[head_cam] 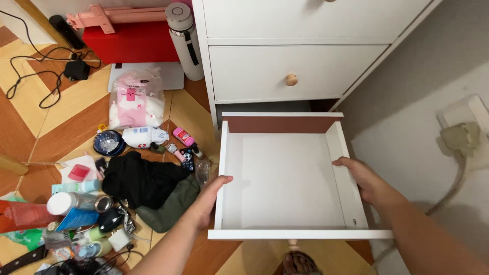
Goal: The recorder assembles a small wooden drawer using a knife as a screwdriver and then places it into a dresser.
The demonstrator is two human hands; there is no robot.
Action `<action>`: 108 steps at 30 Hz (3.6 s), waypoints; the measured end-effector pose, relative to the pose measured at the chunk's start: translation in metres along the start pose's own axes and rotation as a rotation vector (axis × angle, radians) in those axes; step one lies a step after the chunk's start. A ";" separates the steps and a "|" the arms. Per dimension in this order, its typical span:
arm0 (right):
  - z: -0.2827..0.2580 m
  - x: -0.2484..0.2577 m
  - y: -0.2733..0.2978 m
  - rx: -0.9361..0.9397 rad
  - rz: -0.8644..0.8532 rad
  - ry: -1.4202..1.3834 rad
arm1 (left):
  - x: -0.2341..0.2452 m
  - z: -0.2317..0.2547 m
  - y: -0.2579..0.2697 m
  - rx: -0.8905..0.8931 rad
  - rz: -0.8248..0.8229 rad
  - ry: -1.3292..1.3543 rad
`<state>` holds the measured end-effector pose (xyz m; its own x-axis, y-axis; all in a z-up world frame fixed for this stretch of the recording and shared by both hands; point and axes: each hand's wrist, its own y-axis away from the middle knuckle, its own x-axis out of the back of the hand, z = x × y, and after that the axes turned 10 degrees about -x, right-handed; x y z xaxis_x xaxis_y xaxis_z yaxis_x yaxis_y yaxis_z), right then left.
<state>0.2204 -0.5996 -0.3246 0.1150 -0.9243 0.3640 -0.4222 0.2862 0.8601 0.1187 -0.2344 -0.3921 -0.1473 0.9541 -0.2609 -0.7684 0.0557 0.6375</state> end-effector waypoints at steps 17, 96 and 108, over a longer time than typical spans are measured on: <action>-0.013 -0.015 -0.049 0.088 -0.033 -0.177 | -0.003 0.004 -0.037 -0.127 0.173 0.171; 0.043 -0.209 -0.079 0.759 -0.055 0.564 | -0.014 -0.090 -0.102 -0.318 0.485 -0.781; -0.006 -0.174 0.026 0.920 -0.187 0.203 | -0.016 -0.112 -0.084 -0.822 0.589 -0.624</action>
<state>0.1951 -0.4300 -0.3627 0.3688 -0.8490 0.3784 -0.9118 -0.2512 0.3250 0.1155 -0.2875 -0.5228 -0.4581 0.7604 0.4603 -0.8865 -0.4284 -0.1746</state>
